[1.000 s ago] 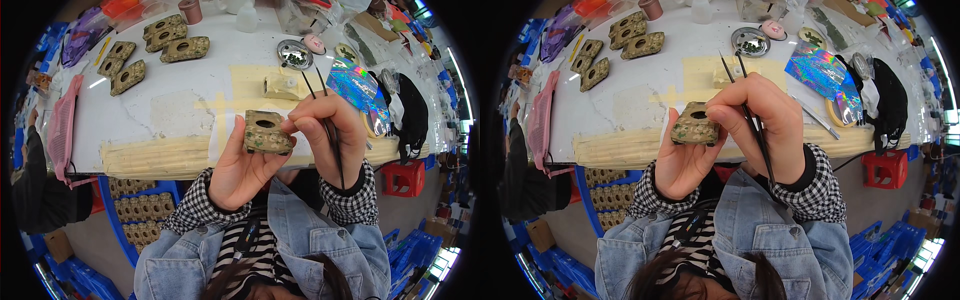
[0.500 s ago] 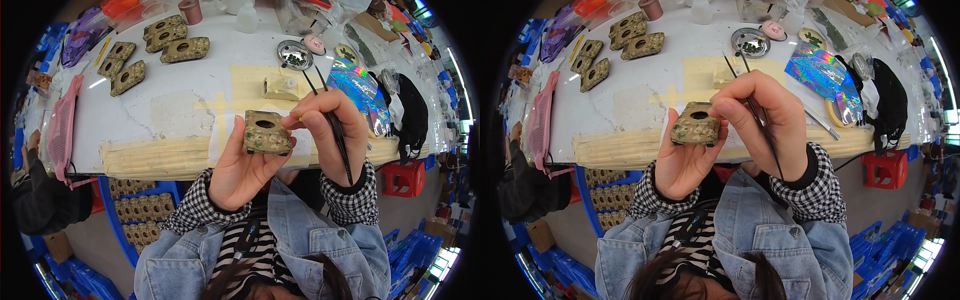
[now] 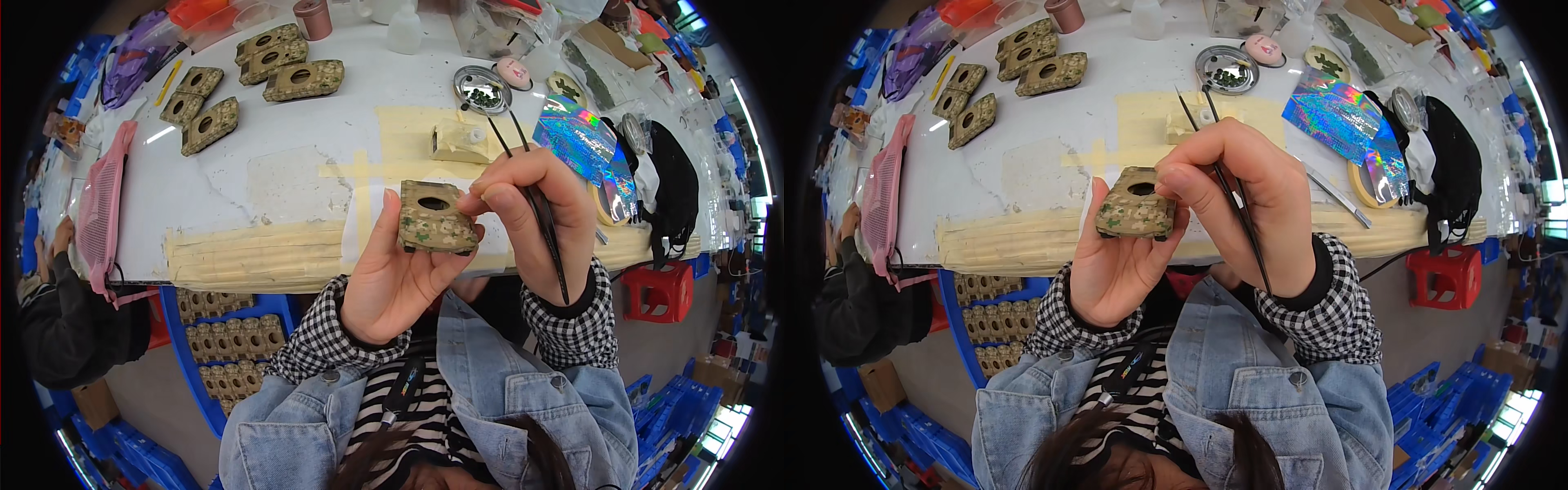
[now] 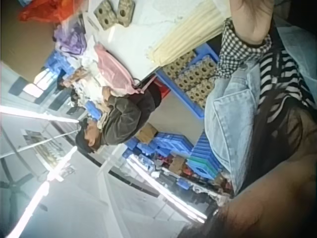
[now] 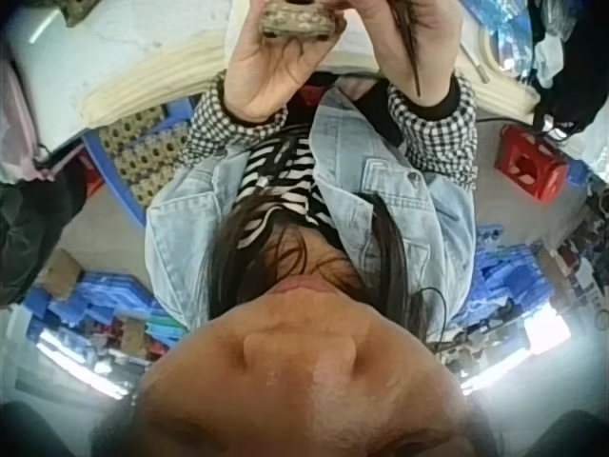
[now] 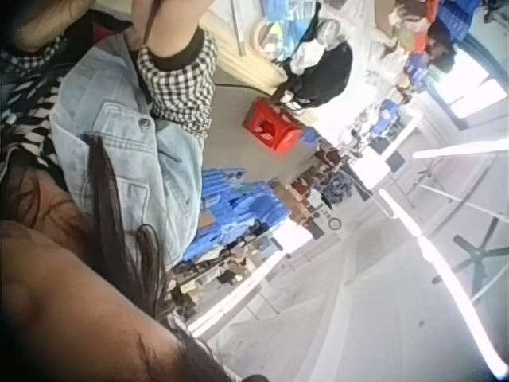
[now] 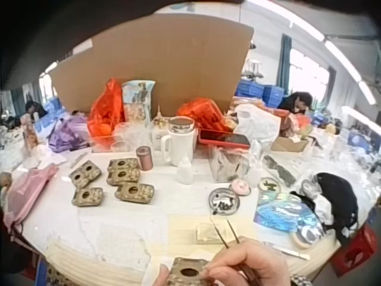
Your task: Detailing a toy tank component with a camouflage pattern using a paintbrush.
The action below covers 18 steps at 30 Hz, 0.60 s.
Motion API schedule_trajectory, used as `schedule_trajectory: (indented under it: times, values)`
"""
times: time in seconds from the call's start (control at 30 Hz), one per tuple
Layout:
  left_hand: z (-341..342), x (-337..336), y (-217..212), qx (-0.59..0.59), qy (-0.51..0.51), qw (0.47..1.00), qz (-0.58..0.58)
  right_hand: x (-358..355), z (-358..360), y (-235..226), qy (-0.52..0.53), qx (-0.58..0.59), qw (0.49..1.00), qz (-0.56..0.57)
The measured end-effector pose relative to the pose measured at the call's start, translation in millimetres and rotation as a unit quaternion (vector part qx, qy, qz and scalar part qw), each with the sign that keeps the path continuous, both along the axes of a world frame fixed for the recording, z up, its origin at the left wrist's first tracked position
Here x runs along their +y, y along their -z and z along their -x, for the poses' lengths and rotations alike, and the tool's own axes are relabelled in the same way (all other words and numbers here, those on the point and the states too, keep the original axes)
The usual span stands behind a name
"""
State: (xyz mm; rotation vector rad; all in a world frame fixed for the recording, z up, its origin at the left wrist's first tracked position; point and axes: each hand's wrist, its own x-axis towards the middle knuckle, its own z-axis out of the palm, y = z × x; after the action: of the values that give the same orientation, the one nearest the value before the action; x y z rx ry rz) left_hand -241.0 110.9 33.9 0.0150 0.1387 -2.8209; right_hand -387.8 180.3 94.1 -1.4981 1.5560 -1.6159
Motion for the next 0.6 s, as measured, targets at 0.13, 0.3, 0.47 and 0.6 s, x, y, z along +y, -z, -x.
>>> schedule_trajectory:
  times: [0.13,0.3,0.47,0.6]
  values:
    - [-1,0,1,0.005,0.002,1.0,-0.001,1,0,0,-0.005,0.001,1.0,-0.006]
    - [-2,-1,6,0.009,0.005,1.0,0.001,-1,-1,-2,0.023,-0.086,0.996,0.015]
    - [-4,-2,3,0.002,-0.003,1.0,-0.016,-17,28,9,0.168,0.125,0.975,0.078]
    - [-4,-3,3,0.008,-0.002,1.0,-0.023,-32,43,18,0.238,0.332,0.908,0.088]
